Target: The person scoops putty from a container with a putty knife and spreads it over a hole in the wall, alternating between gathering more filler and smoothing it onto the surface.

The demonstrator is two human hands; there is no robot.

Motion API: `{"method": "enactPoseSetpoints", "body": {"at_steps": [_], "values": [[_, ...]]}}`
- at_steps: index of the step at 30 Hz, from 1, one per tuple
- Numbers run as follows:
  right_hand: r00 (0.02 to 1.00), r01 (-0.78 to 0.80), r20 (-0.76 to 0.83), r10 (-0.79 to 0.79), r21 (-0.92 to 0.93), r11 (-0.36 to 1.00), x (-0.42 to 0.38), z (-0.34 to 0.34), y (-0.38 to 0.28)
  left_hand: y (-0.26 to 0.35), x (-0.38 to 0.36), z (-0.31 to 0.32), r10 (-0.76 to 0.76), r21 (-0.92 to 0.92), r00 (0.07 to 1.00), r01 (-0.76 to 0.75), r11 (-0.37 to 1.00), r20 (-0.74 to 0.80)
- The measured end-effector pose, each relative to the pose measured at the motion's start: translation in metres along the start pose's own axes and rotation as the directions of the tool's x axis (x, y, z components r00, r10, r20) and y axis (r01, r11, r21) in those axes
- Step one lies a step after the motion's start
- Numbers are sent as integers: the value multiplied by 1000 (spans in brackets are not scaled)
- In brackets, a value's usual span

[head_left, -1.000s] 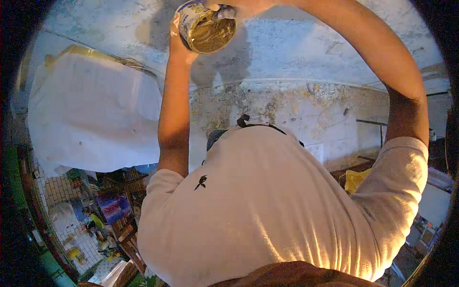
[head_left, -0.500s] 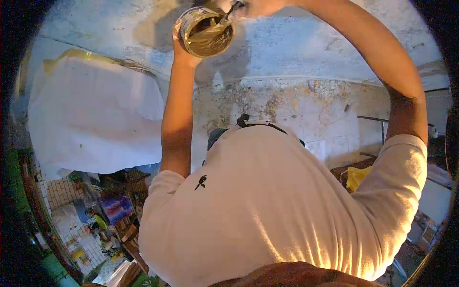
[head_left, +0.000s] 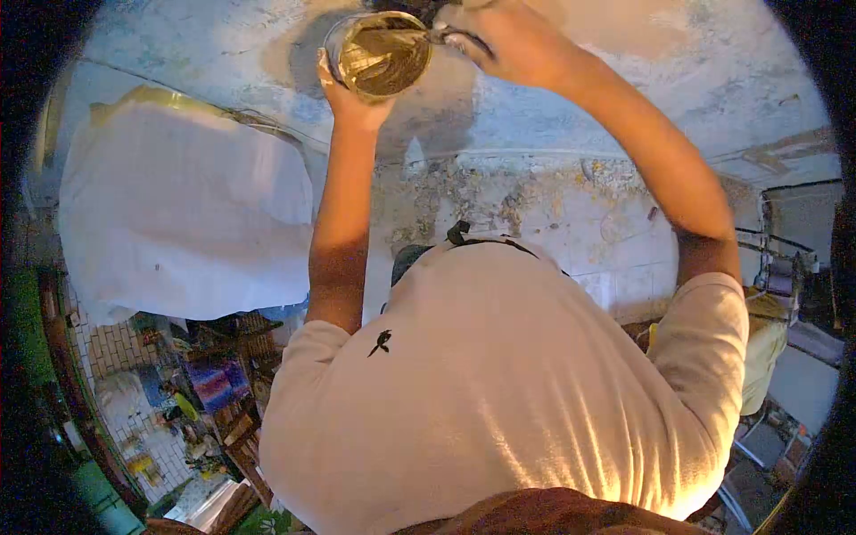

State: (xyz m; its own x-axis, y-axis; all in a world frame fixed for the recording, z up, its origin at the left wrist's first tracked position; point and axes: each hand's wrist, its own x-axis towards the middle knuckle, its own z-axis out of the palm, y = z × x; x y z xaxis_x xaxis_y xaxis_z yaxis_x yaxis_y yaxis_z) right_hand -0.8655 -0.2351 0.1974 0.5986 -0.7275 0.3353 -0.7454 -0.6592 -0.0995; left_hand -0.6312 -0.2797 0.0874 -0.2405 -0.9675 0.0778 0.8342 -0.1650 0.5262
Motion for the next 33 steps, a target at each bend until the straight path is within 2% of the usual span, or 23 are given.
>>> {"method": "enactPoseSetpoints", "body": {"at_steps": [3,6,10,12,13,15,16,18,19,21,22,24,25,27,28,30,31,32,33], "values": [[981,103,-168,-98,21,994,-5,21,0,-1,-1,7,69,54,996,-66,996,-58],[987,48,-154,-55,-49,998,-14,23,-10,0,0,8,93,26,995,-92,995,-36],[994,7,-113,-12,-45,999,-19,26,-12,-2,2,13,120,20,993,-119,993,-13],[991,17,-130,-6,79,997,-13,26,-11,2,8,9,153,36,988,-152,988,-4],[991,15,-135,-4,81,997,-13,28,-7,4,10,8,151,41,989,-151,988,-2],[960,69,-278,-7,215,974,-11,35,2,10,15,7,131,-24,990,-129,991,61],[959,65,-285,0,217,974,-11,38,5,12,16,8,125,-18,990,-124,992,66],[959,83,-283,15,329,941,-14,44,9,16,13,19,92,27,995,-91,995,-37],[957,78,-289,23,331,940,-16,48,11,17,13,25,86,34,996,-85,996,-34],[939,106,-339,50,427,898,-18,56,14,20,14,36,175,350,981,-135,927,-85],[936,105,-347,57,428,898,-21,60,16,20,18,34,172,358,982,-133,924,-80],[922,104,-370,114,520,848,-31,73,18,16,22,33,255,543,967,-206,814,-15],[918,103,-378,121,521,847,-33,82,18,16,22,32,250,549,968,-204,810,-8],[855,148,-480,196,588,795,-33,96,14,15,16,40,166,261,975,-124,957,-146],[851,145,-484,205,591,794,-33,100,14,16,20,34,159,268,977,-116,956,-143],[926,-88,-220,307,664,743,-38,97,5,21,30,14,62,94,989,-75,993,131],[922,-92,-223,316,668,739,-39,100,2,23,36,8,42,50,989,-49,998,144],[886,5,-345,308,673,740,-47,110,1,14,33,4,30,64,989,-40,997,148],[839,98,-456,297,663,742,-46,114,-2,13,33,2,19,-12,979,-17,1000,205]]}}
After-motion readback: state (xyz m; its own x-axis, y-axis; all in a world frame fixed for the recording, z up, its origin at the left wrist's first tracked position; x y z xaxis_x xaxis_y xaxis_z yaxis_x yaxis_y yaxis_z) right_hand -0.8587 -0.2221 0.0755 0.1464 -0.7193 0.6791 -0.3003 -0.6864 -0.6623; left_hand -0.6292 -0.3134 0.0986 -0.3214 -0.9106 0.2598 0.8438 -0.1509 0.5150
